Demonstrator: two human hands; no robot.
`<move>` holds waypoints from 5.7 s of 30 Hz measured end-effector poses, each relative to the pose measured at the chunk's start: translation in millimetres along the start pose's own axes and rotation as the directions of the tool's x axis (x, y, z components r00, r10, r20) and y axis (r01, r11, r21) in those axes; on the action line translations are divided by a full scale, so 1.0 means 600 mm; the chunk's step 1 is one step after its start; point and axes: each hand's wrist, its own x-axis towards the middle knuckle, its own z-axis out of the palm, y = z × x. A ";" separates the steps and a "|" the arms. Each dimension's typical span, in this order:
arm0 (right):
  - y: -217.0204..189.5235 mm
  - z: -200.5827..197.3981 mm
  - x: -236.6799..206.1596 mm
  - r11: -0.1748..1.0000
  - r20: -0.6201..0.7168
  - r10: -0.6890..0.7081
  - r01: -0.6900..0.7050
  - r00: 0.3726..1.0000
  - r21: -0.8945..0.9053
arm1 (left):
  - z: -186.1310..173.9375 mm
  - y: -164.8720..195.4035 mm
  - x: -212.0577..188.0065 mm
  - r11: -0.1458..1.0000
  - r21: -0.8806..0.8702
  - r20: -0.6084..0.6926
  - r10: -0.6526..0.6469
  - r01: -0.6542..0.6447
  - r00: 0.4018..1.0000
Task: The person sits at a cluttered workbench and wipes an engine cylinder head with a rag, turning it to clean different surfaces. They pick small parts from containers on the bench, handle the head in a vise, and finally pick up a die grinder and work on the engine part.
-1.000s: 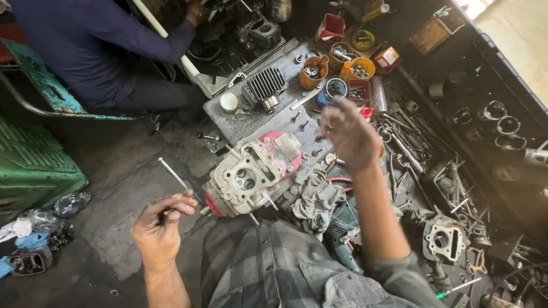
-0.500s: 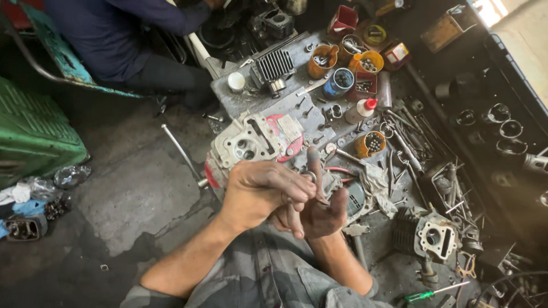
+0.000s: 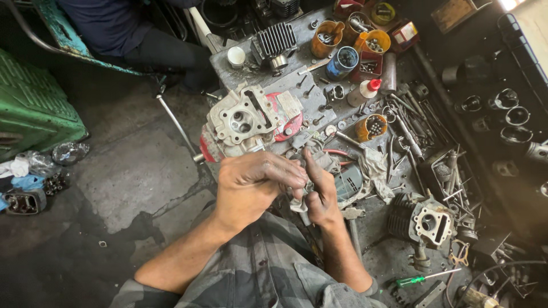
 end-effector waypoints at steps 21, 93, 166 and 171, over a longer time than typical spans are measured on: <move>-0.103 0.010 0.053 0.535 0.112 0.142 -0.171 0.984 0.828 | 0.005 -0.027 -0.008 0.881 -0.450 -0.031 -0.182 0.149 0.983; -0.105 0.118 0.146 -0.018 0.223 -0.095 -0.226 0.970 0.974 | -0.135 -0.049 0.030 0.946 -0.319 0.052 -0.047 0.061 0.998; -0.049 0.108 0.017 -0.075 0.210 -0.089 -0.217 0.974 0.973 | -0.058 -0.066 -0.025 0.925 -0.358 -0.018 -0.139 0.124 0.990; -0.019 0.095 0.012 0.281 0.256 0.078 -0.268 0.963 0.921 | -0.073 -0.062 -0.028 0.934 -0.350 -0.071 -0.101 0.071 0.992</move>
